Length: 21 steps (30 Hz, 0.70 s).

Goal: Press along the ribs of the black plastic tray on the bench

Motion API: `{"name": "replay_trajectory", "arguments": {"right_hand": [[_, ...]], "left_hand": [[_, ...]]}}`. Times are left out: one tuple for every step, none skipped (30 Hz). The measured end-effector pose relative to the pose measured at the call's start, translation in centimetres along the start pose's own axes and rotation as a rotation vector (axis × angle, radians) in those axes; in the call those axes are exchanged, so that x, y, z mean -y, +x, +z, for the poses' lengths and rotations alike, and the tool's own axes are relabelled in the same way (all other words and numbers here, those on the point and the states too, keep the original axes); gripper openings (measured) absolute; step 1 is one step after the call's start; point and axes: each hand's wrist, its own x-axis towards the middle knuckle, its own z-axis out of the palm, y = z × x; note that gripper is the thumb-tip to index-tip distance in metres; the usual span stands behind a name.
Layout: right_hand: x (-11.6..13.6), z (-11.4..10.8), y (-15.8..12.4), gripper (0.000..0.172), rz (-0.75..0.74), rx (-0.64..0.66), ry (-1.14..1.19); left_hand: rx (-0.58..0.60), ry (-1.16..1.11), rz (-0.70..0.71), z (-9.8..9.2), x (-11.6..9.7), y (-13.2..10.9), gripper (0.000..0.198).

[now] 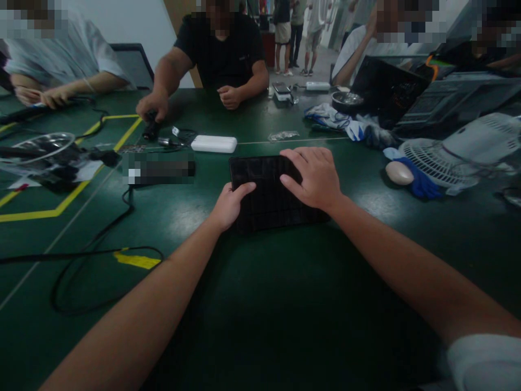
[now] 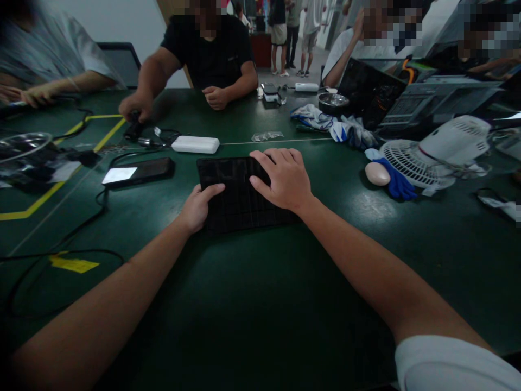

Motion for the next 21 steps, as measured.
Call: {"name": "replay_trajectory", "arguments": {"right_hand": [[0.02, -0.02, 0.0, 0.052, 0.002, 0.001, 0.003], [0.05, -0.05, 0.01, 0.052, 0.003, 0.005, 0.007], [0.06, -0.07, 0.01, 0.052, 0.005, 0.008, 0.01], [0.07, -0.08, 0.02, 0.052, 0.007, 0.013, 0.014], [0.07, -0.1, 0.03, 0.053, 0.007, 0.018, 0.017], [0.06, -0.11, 0.03, 0.053, 0.007, 0.021, 0.02], [0.04, -0.12, 0.03, 0.054, 0.004, 0.022, 0.024], [0.02, -0.14, 0.03, 0.056, 0.001, 0.024, 0.028], [-0.01, -0.15, 0.03, 0.058, -0.003, 0.025, 0.03], [-0.05, -0.16, 0.03, 0.059, -0.007, 0.027, 0.032], [-0.08, -0.16, 0.03, 0.061, -0.009, 0.029, 0.033], [-0.1, -0.17, 0.03, 0.061, -0.01, 0.031, 0.033], [-0.12, -0.17, 0.04, 0.06, -0.009, 0.032, 0.033], [-0.13, -0.16, 0.04, 0.059, -0.008, 0.032, 0.032], [-0.14, -0.16, 0.05, 0.058, -0.007, 0.03, 0.03], [-0.13, -0.15, 0.06, 0.057, -0.007, 0.028, 0.029], [-0.13, -0.13, 0.06, 0.056, -0.006, 0.025, 0.027], [-0.12, -0.12, 0.06, 0.056, -0.007, 0.022, 0.025], [-0.11, -0.1, 0.05, 0.056, -0.007, 0.02, 0.024], [-0.1, -0.08, 0.04, 0.056, -0.006, 0.018, 0.024], [-0.09, -0.05, 0.03, 0.056, -0.005, 0.017, 0.024]], "left_hand": [[-0.004, -0.001, -0.001, -0.01, 0.01, 0.0, 0.043], [-0.004, -0.002, -0.002, -0.02, 0.02, 0.01, 0.043], [-0.003, -0.004, -0.005, -0.04, 0.04, 0.02, 0.043], [0.0, -0.006, -0.007, -0.07, 0.07, 0.04, 0.043], [0.003, -0.007, -0.008, -0.09, 0.09, 0.06, 0.043], [0.006, -0.007, -0.006, -0.11, 0.11, 0.08, 0.043], [0.008, -0.007, -0.003, -0.14, 0.12, 0.1, 0.043], [0.01, -0.007, 0.002, -0.16, 0.14, 0.13, 0.042], [0.012, -0.006, 0.006, -0.18, 0.15, 0.15, 0.042], [0.016, -0.001, 0.007, -0.19, 0.17, 0.17, 0.042], [0.018, 0.006, 0.006, -0.21, 0.18, 0.19, 0.042], [0.019, 0.015, 0.003, -0.22, 0.2, 0.2, 0.042], [0.015, 0.024, -0.001, -0.23, 0.23, 0.22, 0.042], [0.006, 0.03, -0.003, -0.24, 0.25, 0.22, 0.043], [-0.004, 0.03, -0.004, -0.25, 0.27, 0.23, 0.043], [-0.011, 0.026, -0.002, -0.26, 0.29, 0.23, 0.044], [-0.014, 0.019, 0.001, -0.26, 0.3, 0.23, 0.044], [-0.012, 0.014, 0.003, -0.26, 0.3, 0.23, 0.044], [-0.005, 0.015, 0.004, -0.27, 0.3, 0.24, 0.043], [0.004, 0.02, 0.002, -0.27, 0.3, 0.25, 0.043], [0.011, 0.027, 0.001, -0.28, 0.3, 0.26, 0.042]]}}
